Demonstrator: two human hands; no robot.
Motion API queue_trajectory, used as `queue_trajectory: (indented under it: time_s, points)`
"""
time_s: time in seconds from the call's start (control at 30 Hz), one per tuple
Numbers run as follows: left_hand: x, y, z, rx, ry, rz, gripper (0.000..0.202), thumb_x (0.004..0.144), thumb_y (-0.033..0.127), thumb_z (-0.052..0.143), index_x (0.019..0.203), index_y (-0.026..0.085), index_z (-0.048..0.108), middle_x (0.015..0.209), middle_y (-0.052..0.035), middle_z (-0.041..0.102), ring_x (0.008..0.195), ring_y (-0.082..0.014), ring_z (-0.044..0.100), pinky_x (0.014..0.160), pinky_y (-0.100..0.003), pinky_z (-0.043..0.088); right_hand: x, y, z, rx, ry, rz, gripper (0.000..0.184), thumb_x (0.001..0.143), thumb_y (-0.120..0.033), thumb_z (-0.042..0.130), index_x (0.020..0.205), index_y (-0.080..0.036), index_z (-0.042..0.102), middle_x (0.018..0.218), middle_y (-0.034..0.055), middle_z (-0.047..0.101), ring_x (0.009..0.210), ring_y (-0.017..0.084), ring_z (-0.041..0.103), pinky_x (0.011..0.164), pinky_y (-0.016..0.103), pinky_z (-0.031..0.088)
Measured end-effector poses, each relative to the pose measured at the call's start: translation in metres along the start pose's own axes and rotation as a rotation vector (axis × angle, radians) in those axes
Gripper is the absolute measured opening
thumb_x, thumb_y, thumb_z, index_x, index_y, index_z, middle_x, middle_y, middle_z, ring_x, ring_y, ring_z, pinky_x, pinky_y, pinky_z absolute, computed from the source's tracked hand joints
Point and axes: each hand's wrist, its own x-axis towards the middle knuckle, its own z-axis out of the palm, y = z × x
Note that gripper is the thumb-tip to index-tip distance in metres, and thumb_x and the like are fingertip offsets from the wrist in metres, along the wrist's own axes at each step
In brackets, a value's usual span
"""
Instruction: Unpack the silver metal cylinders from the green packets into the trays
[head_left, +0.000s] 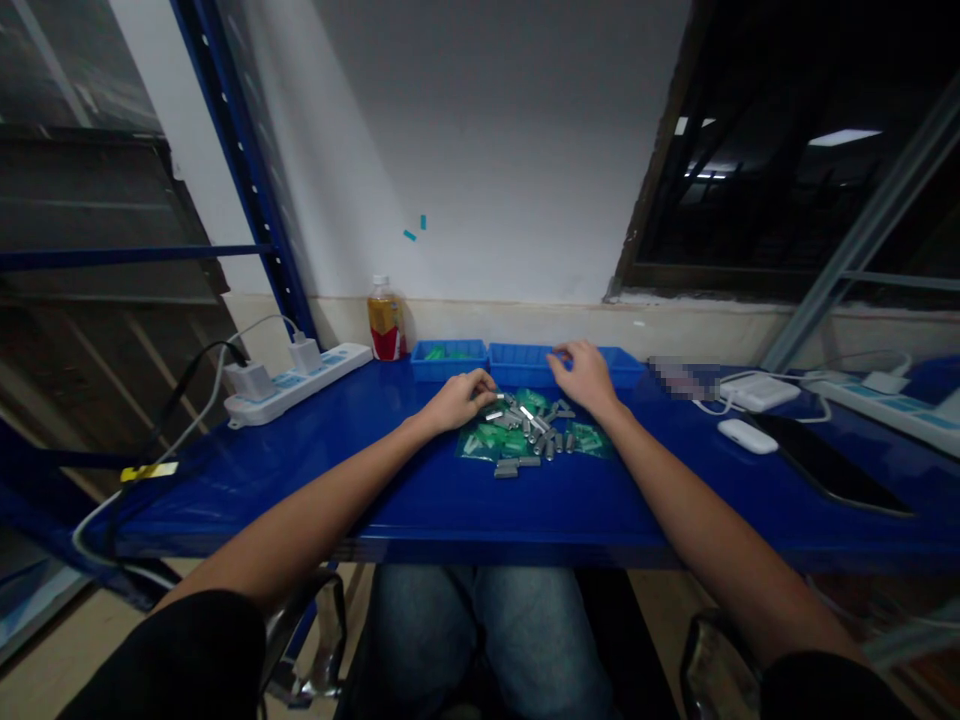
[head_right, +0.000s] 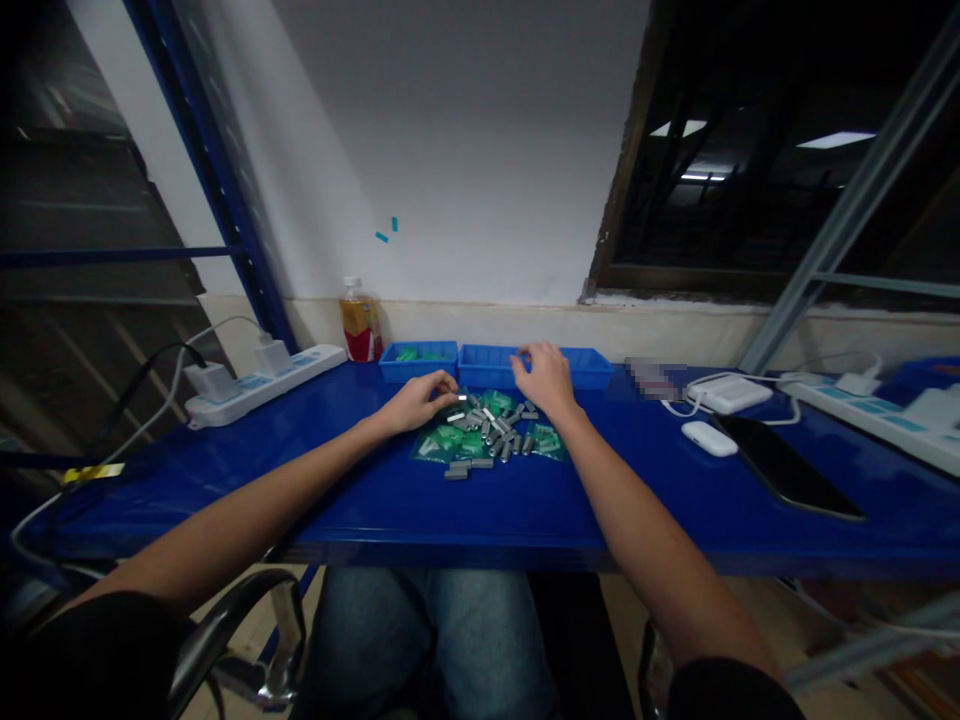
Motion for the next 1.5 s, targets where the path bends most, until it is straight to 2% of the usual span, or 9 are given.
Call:
queue_trajectory:
  time_s: [0.1, 0.2, 0.4, 0.63, 0.77, 0.93, 1.1, 1.3, 1.5]
  points:
    - [0.002, -0.004, 0.0, -0.103, 0.111, -0.019, 0.017, 0.086, 0.032, 0.049, 0.093, 0.017, 0.05, 0.082, -0.0028, 0.063, 0.078, -0.0162, 0.062, 0.072, -0.028, 0.047, -0.005, -0.039, 0.004, 0.147, -0.154, -0.306, 0.021, 0.081, -0.03, 0.058, 0.1, -0.018, 0.06, 0.087, 0.0055, 0.061, 0.086, 0.022, 0.054, 0.079, 0.034, 0.039]
    - [0.004, -0.003, 0.0, -0.2, 0.162, -0.011, 0.016, 0.086, 0.033, 0.048, 0.089, 0.017, 0.046, 0.081, -0.0019, 0.06, 0.078, -0.0148, 0.061, 0.073, -0.027, 0.047, -0.011, -0.064, 0.009, 0.142, -0.21, -0.424, 0.016, 0.083, -0.026, 0.058, 0.097, -0.019, 0.059, 0.088, 0.0054, 0.06, 0.086, 0.021, 0.052, 0.076, 0.033, 0.038]
    - [0.003, 0.004, 0.001, -0.301, 0.139, -0.014, 0.023, 0.086, 0.039, 0.048, 0.089, 0.016, 0.047, 0.079, -0.0026, 0.061, 0.075, -0.0155, 0.062, 0.071, -0.027, 0.048, -0.011, -0.062, 0.012, 0.154, -0.2, -0.428, 0.009, 0.089, -0.019, 0.048, 0.086, -0.018, 0.057, 0.085, 0.0065, 0.059, 0.084, 0.021, 0.051, 0.076, 0.032, 0.038]
    - [0.005, 0.001, 0.011, -0.157, 0.143, -0.064, 0.019, 0.084, 0.021, 0.046, 0.1, 0.013, 0.052, 0.082, -0.006, 0.067, 0.076, -0.0162, 0.063, 0.072, -0.028, 0.048, -0.012, -0.064, 0.033, 0.22, -0.259, -0.31, 0.011, 0.088, -0.014, 0.044, 0.084, -0.018, 0.053, 0.08, 0.0052, 0.059, 0.078, 0.019, 0.054, 0.072, 0.029, 0.039]
    - [0.001, 0.002, 0.002, 0.016, 0.099, -0.011, 0.02, 0.079, 0.014, 0.047, 0.096, 0.015, 0.058, 0.084, -0.0048, 0.067, 0.077, -0.0177, 0.061, 0.074, -0.03, 0.046, -0.006, -0.06, 0.013, 0.141, -0.196, -0.273, 0.012, 0.087, -0.014, 0.045, 0.083, -0.016, 0.056, 0.083, 0.007, 0.06, 0.081, 0.02, 0.053, 0.075, 0.03, 0.039]
    - [-0.006, 0.004, -0.011, 0.165, -0.042, 0.101, 0.018, 0.074, 0.012, 0.052, 0.086, 0.016, 0.065, 0.083, -0.0047, 0.066, 0.076, -0.0179, 0.06, 0.074, -0.028, 0.045, -0.006, -0.048, -0.023, 0.151, -0.524, -0.279, 0.014, 0.079, -0.023, 0.061, 0.09, -0.016, 0.063, 0.077, 0.0037, 0.058, 0.072, 0.017, 0.054, 0.067, 0.029, 0.04]
    - [-0.007, 0.008, -0.011, 0.245, -0.097, 0.15, 0.018, 0.077, 0.014, 0.051, 0.087, 0.016, 0.066, 0.083, -0.0054, 0.065, 0.076, -0.0183, 0.059, 0.073, -0.028, 0.045, -0.012, -0.051, -0.02, 0.175, -0.743, -0.36, 0.025, 0.076, -0.023, 0.064, 0.1, -0.017, 0.063, 0.085, 0.0045, 0.056, 0.077, 0.018, 0.054, 0.069, 0.029, 0.042]
    - [-0.009, 0.013, -0.007, 0.259, -0.095, 0.166, 0.018, 0.081, 0.015, 0.048, 0.09, 0.016, 0.064, 0.084, -0.005, 0.066, 0.078, -0.0179, 0.06, 0.074, -0.028, 0.046, -0.014, -0.054, -0.009, 0.248, -0.633, -0.345, 0.018, 0.071, -0.016, 0.061, 0.089, -0.017, 0.057, 0.081, 0.0024, 0.052, 0.075, 0.016, 0.051, 0.067, 0.027, 0.039]
    - [-0.011, 0.023, 0.0, 0.129, 0.094, 0.265, 0.031, 0.081, 0.017, 0.052, 0.112, 0.015, 0.052, 0.101, -0.0087, 0.063, 0.087, -0.0175, 0.06, 0.078, -0.031, 0.048, -0.016, -0.062, 0.007, 0.597, -0.355, 0.007, 0.029, 0.066, -0.024, 0.062, 0.089, -0.02, 0.046, 0.068, -0.0053, 0.045, 0.059, 0.012, 0.045, 0.055, 0.025, 0.035]
